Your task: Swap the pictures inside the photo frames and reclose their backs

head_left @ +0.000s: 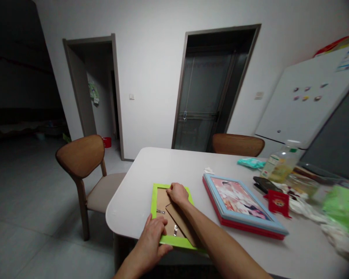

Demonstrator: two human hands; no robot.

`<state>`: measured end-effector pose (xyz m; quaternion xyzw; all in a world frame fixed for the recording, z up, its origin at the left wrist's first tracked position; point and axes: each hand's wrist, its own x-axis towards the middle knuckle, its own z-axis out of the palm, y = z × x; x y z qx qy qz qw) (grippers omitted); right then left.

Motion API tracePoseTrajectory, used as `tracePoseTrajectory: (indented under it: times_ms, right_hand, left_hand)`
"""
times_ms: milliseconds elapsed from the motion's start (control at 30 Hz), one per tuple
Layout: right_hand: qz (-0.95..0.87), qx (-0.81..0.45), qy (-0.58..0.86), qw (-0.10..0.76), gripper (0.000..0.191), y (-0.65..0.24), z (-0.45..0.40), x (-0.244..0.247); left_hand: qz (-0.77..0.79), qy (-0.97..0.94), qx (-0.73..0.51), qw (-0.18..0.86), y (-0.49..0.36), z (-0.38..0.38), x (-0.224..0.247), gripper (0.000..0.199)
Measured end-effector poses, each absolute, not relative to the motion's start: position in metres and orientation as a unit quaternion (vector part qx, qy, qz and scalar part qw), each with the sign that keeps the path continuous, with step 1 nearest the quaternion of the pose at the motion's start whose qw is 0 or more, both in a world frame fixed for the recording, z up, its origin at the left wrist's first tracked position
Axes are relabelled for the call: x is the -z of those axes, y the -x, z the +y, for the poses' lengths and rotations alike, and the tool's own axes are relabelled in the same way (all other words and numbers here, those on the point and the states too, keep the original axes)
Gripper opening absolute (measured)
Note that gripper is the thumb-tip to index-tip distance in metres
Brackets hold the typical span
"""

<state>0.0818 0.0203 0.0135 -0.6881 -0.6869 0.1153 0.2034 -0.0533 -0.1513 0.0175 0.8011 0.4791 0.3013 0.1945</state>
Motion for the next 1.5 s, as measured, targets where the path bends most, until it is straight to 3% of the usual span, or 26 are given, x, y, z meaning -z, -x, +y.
tracePoseTrajectory:
  times_ms: [467, 533, 633, 767, 900, 1033, 1167, 1233, 1367, 1500]
  right_hand:
    - [-0.676, -0.188, 0.613, 0.363, 0.034, -0.140, -0.016, -0.034]
    - [-0.638, -0.235, 0.612, 0.405, 0.040, -0.152, -0.037, -0.030]
    - [-0.546, -0.408, 0.556, 0.475, 0.050, -0.153, -0.071, -0.030]
    - [-0.479, -0.635, 0.403, 0.453, 0.073, -0.144, -0.102, -0.056]
    - [-0.390, -0.738, 0.267, 0.481, 0.055, -0.152, -0.113, -0.087]
    - [-0.328, -0.718, 0.309, 0.531, 0.038, -0.154, -0.123, -0.078]
    - [-0.280, -0.751, 0.344, 0.489, 0.041, -0.133, -0.133, -0.055]
    - [-0.276, -0.742, 0.295, 0.535, 0.040, -0.130, -0.133, -0.056]
    - [-0.316, -0.635, 0.301, 0.638, 0.037, -0.169, -0.114, -0.081]
    - [-0.419, -0.520, 0.433, 0.606, 0.032, -0.254, -0.083, -0.100]
  left_hand:
    - [0.534, -0.823, -0.128, 0.147, 0.027, -0.148, -0.033, 0.039]
    - [0.527, -0.823, -0.153, 0.143, 0.029, -0.148, -0.037, 0.036]
    - [0.509, -0.814, -0.244, 0.137, 0.031, -0.149, -0.047, 0.024]
    - [0.462, -0.787, -0.371, 0.173, 0.019, -0.153, -0.056, 0.013]
    - [0.428, -0.726, -0.469, 0.263, 0.000, -0.158, -0.060, 0.007]
    - [0.386, -0.580, -0.604, 0.387, -0.017, -0.159, -0.071, 0.023]
    - [0.355, -0.454, -0.658, 0.484, -0.033, -0.157, -0.084, 0.036]
    - [0.344, -0.447, -0.670, 0.484, -0.039, -0.153, -0.092, 0.036]
    - [0.328, -0.444, -0.692, 0.465, -0.047, -0.134, -0.108, 0.046]
    - [0.307, -0.422, -0.636, 0.569, -0.067, -0.109, -0.101, 0.060]
